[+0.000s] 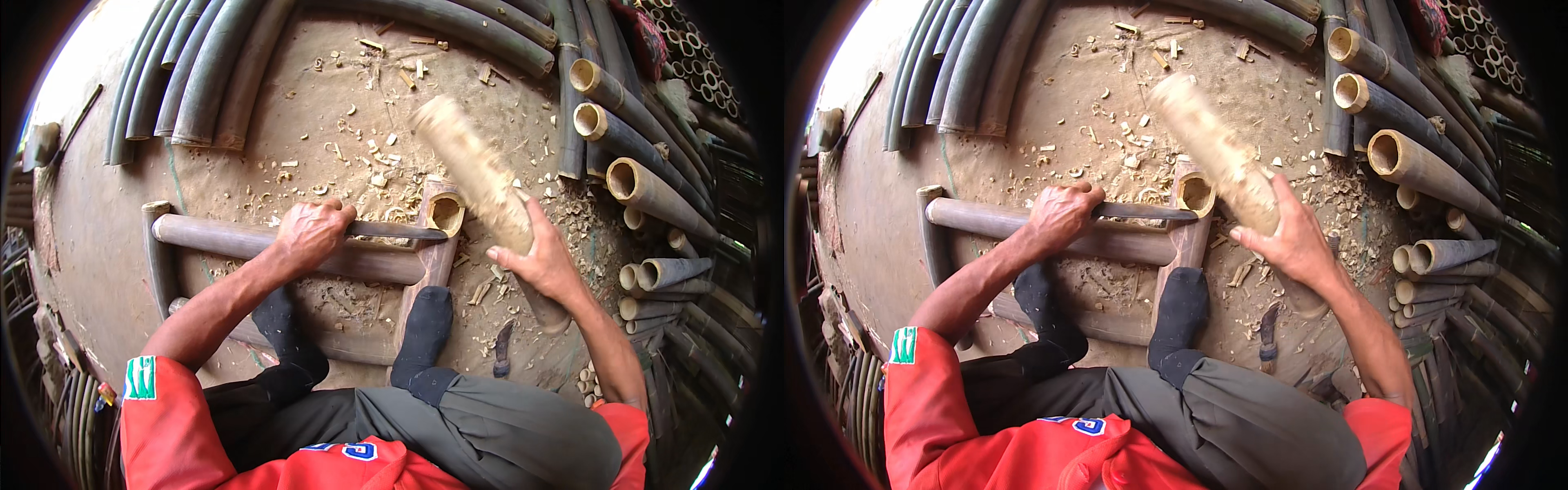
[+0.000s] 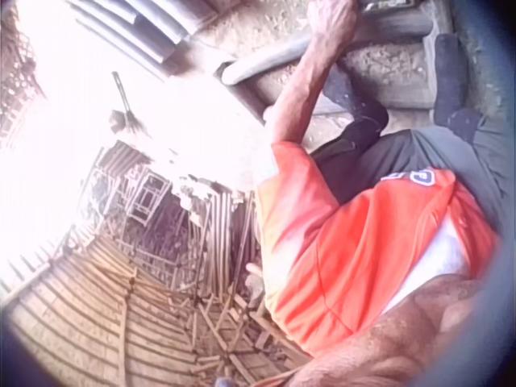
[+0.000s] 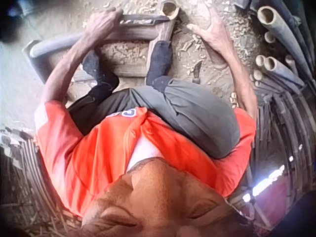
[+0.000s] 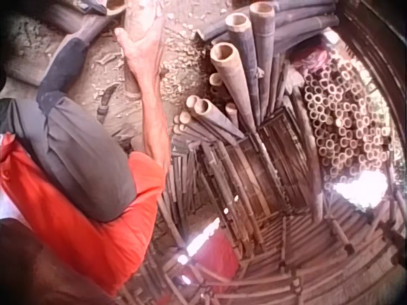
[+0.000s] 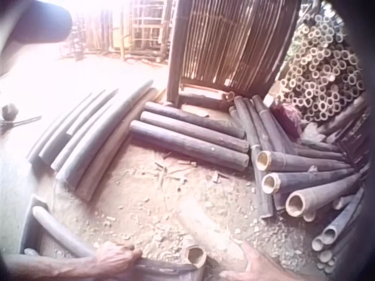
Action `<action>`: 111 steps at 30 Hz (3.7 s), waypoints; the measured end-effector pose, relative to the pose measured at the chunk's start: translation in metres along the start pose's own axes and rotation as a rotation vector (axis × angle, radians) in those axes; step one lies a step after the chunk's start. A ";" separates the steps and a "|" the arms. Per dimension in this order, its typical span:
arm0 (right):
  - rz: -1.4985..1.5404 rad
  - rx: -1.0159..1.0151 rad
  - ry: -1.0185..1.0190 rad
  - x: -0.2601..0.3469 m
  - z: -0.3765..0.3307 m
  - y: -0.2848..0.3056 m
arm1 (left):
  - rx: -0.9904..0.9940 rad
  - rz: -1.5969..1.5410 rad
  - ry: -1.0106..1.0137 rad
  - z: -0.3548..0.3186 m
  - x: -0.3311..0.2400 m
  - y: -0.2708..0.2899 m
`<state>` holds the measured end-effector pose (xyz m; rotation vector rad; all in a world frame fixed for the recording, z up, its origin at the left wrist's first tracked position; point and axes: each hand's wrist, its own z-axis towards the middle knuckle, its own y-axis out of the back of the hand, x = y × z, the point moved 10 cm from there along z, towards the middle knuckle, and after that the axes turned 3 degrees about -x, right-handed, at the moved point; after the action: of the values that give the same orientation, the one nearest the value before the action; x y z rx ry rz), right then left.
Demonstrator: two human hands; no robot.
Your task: The person carves joints into bamboo poles with a knife and fits them together by hand, using a mallet to secure the pieces.
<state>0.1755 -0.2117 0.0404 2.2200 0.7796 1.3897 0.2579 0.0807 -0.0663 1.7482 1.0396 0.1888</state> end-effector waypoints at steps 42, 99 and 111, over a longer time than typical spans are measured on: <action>-0.622 0.161 0.934 0.021 0.002 -0.053 | 0.037 0.165 -0.074 0.040 0.006 -0.014; 0.228 -0.088 -0.094 -0.030 -0.017 0.004 | -0.084 0.030 -0.315 0.005 -0.040 0.014; -0.510 -0.028 0.395 -0.027 -0.101 0.015 | -0.032 0.003 -0.173 0.031 -0.051 -0.006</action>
<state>0.0783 -0.2365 0.0738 1.5728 1.3357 1.5586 0.2413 0.0236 -0.0675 1.7052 0.9045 0.0542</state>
